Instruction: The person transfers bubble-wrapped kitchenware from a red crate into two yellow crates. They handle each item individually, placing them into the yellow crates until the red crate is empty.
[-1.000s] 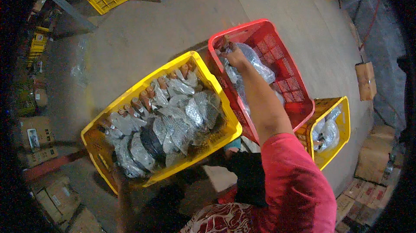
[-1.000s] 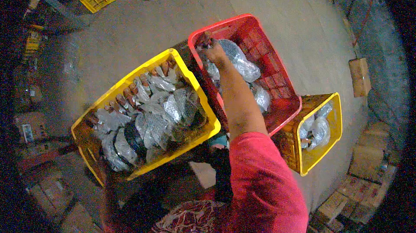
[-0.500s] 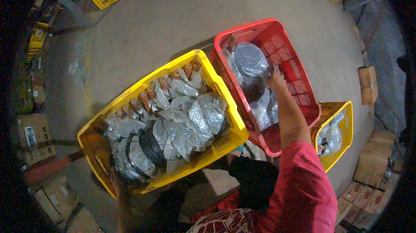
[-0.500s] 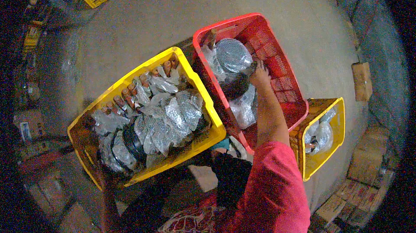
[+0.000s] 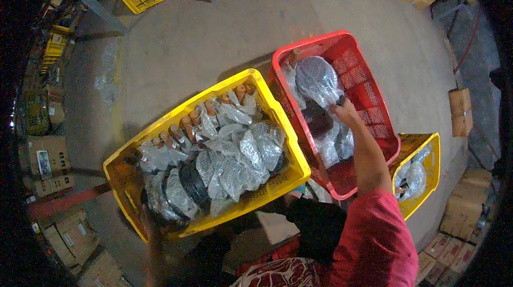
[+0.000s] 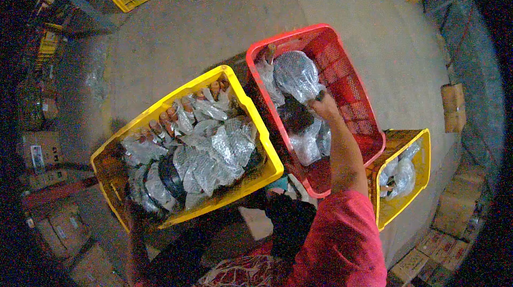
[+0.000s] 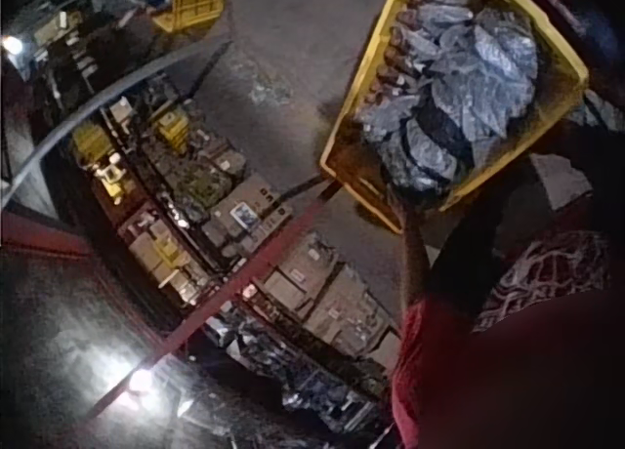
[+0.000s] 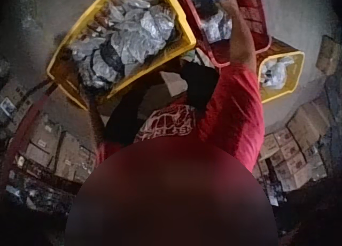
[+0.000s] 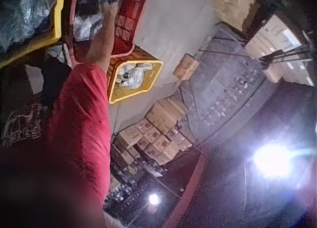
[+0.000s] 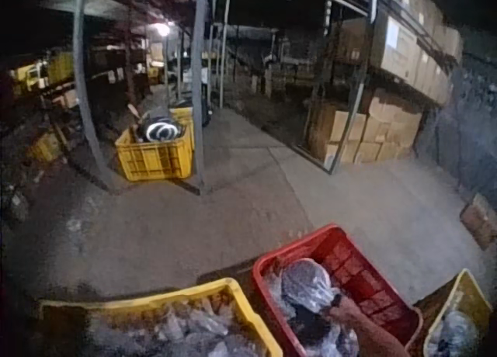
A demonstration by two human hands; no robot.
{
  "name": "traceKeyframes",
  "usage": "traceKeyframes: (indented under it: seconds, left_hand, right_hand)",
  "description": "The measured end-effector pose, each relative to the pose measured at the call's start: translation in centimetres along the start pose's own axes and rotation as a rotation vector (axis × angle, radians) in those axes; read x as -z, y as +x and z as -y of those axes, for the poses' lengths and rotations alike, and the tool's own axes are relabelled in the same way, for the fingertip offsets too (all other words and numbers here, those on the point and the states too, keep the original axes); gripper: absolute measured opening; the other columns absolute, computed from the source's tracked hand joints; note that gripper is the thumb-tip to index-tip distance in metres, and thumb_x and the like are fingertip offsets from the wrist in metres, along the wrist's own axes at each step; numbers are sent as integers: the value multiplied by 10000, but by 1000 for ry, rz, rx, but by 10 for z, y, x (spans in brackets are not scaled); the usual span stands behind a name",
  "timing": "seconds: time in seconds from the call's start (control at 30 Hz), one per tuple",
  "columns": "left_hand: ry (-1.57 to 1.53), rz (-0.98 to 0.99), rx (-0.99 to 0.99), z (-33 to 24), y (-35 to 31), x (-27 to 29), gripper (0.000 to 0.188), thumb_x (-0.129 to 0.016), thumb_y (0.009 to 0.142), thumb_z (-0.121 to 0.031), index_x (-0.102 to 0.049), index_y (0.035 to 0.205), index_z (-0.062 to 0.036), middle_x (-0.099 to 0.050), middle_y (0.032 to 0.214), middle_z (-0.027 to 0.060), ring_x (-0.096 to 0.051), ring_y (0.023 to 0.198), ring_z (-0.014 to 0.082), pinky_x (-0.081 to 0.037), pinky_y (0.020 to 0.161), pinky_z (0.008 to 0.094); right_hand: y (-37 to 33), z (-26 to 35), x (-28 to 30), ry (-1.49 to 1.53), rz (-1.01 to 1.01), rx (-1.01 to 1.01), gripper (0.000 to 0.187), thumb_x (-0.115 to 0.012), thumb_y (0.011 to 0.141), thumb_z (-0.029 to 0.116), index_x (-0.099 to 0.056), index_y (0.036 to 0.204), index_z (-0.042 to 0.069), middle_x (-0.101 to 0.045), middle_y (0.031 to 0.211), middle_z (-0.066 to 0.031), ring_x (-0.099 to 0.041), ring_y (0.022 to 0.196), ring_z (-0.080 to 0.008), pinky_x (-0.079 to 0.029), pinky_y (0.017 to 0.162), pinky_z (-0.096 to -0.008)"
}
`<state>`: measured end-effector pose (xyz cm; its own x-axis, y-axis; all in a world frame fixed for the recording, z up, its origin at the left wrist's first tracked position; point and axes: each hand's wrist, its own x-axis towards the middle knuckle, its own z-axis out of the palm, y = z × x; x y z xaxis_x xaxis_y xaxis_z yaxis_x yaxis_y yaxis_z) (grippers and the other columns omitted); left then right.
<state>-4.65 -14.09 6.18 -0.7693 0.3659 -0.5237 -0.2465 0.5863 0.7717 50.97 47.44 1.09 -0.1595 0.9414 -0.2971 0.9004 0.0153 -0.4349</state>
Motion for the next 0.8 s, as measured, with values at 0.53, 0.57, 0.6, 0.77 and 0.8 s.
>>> traceKeyframes:
  seconds: [0.53,0.57,0.6,0.77,0.8]
  left_hand:
    - [339,-224,-316,-139,-64,-17,490,-560,989,-249,-464,1376,36,-527,1373,231,-517,1261,340,-391,1054,396]
    - [446,-240,-308,-171,-80,-19,511,-535,1004,-282,-435,1406,18,-534,1367,203,-530,1242,313,-399,1045,383]
    - [260,-131,-353,-203,-100,-21,548,-515,1014,-326,-401,1443,-6,-534,1365,177,-540,1221,285,-398,1045,383]
    - [-449,495,-342,-333,-183,-24,673,-419,999,-558,-478,1375,-3,-590,1268,144,-606,1077,237,-502,924,375]
    - [-515,556,-346,-353,-191,-20,690,-419,993,-572,-492,1358,9,-598,1253,148,-611,1063,235,-503,923,373]
  right_hand:
    - [-246,132,173,1174,123,43,603,-523,876,431,-504,1337,42,-593,1214,-124,-594,1064,-289,-486,887,-452]
    - [-260,149,172,1135,139,-72,655,-560,853,453,-475,1366,54,-568,1251,-122,-560,1120,-310,-463,943,-478]
    - [-272,168,164,1268,192,-170,664,-591,809,407,-481,1357,47,-580,1225,-128,-569,1110,-327,-468,947,-488]
    - [-310,280,96,1008,714,-235,713,-668,668,274,-525,1335,66,-610,1207,-139,-578,1126,-328,-477,942,-480]
    - [-314,305,79,899,793,-201,672,-674,690,224,-534,1331,81,-605,1230,-136,-566,1154,-317,-461,967,-493]
